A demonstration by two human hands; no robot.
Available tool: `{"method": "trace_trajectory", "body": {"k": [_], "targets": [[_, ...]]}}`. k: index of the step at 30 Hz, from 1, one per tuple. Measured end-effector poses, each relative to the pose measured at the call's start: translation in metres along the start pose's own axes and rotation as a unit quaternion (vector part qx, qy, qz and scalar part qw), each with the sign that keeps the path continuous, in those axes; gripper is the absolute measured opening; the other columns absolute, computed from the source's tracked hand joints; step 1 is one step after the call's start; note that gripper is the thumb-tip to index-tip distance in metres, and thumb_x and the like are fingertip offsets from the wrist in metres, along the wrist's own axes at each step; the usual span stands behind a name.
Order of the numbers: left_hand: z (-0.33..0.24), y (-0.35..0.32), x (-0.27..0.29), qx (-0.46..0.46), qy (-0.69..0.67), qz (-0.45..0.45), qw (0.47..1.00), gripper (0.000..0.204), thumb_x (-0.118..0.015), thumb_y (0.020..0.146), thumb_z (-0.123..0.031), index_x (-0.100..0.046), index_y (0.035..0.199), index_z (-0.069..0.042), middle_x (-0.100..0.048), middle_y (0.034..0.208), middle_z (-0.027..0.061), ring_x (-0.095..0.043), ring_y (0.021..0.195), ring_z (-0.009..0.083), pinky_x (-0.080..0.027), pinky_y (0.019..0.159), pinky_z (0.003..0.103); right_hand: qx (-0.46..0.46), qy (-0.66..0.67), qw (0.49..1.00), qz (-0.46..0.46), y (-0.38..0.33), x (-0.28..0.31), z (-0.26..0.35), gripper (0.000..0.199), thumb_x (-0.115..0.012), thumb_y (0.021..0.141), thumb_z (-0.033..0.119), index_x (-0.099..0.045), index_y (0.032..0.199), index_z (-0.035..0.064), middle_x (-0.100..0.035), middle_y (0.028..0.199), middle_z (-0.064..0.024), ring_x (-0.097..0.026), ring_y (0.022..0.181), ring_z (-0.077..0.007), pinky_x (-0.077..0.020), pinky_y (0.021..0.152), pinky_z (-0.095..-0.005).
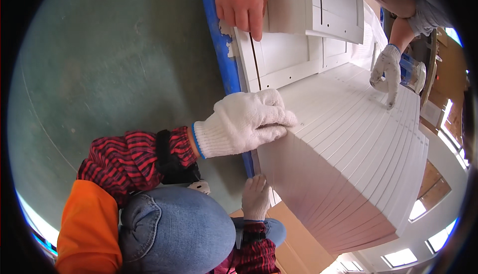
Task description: Inspect and sort white furniture panels by checking markings and surface quality.
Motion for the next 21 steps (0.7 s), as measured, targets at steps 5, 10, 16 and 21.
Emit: {"method": "trace_trajectory", "body": {"k": [5,10,16,21], "targets": [[0.018,-0.012,-0.006,0.133,-0.132,-0.021,0.982,0.035,-0.077,0.086,-0.009,-0.072,0.121,-0.012,-0.063,0.099,0.0028,-0.066,0.081,0.0153,-0.055,0.075,0.029,0.010,0.108,0.994,-0.017,-0.009,-0.011,0.004,0.014,-0.049,0.102,0.018,-0.053,0.111,0.0088,-0.051,0.119,-0.0091,-0.047,0.111,-0.0226,-0.0373,0.104,-0.0384],[-0.006,-0.007,0.000,-0.049,-0.007,-0.044,0.998,0.041,-0.076,0.087,-0.008,-0.068,0.127,-0.011,-0.062,0.103,0.0027,-0.065,0.081,0.0130,-0.054,0.074,0.027,0.005,0.120,0.992,-0.031,-0.012,-0.022,0.002,0.015,-0.050,0.102,0.019,-0.053,0.112,0.0092,-0.051,0.119,-0.0086,-0.047,0.110,-0.0219,-0.0386,0.103,-0.0382],[0.007,-0.010,-0.004,0.047,-0.076,-0.043,0.995,0.037,-0.075,0.087,-0.007,-0.070,0.123,-0.011,-0.063,0.102,0.0051,-0.067,0.080,0.0179,-0.055,0.074,0.029,0.007,0.107,0.994,-0.038,-0.012,-0.023,0.003,0.016,-0.048,0.102,0.018,-0.054,0.114,0.0099,-0.051,0.120,-0.0088,-0.047,0.110,-0.0227,-0.0384,0.102,-0.0380],[0.009,-0.012,-0.005,0.079,-0.092,-0.038,0.992,0.043,-0.075,0.087,-0.007,-0.067,0.129,-0.014,-0.062,0.100,0.0062,-0.068,0.084,0.0204,-0.055,0.077,0.031,0.012,0.120,0.992,-0.036,-0.012,-0.027,0.004,0.015,-0.047,0.103,0.018,-0.054,0.114,0.0102,-0.051,0.118,-0.0093,-0.047,0.107,-0.0233,-0.0389,0.099,-0.0376]]}}
Point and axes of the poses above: each hand's wrist, its own y-axis towards the middle knuckle, its own x-axis out of the back of the hand, z = x × y, the point moved 10 cm from there along y, towards the middle knuckle
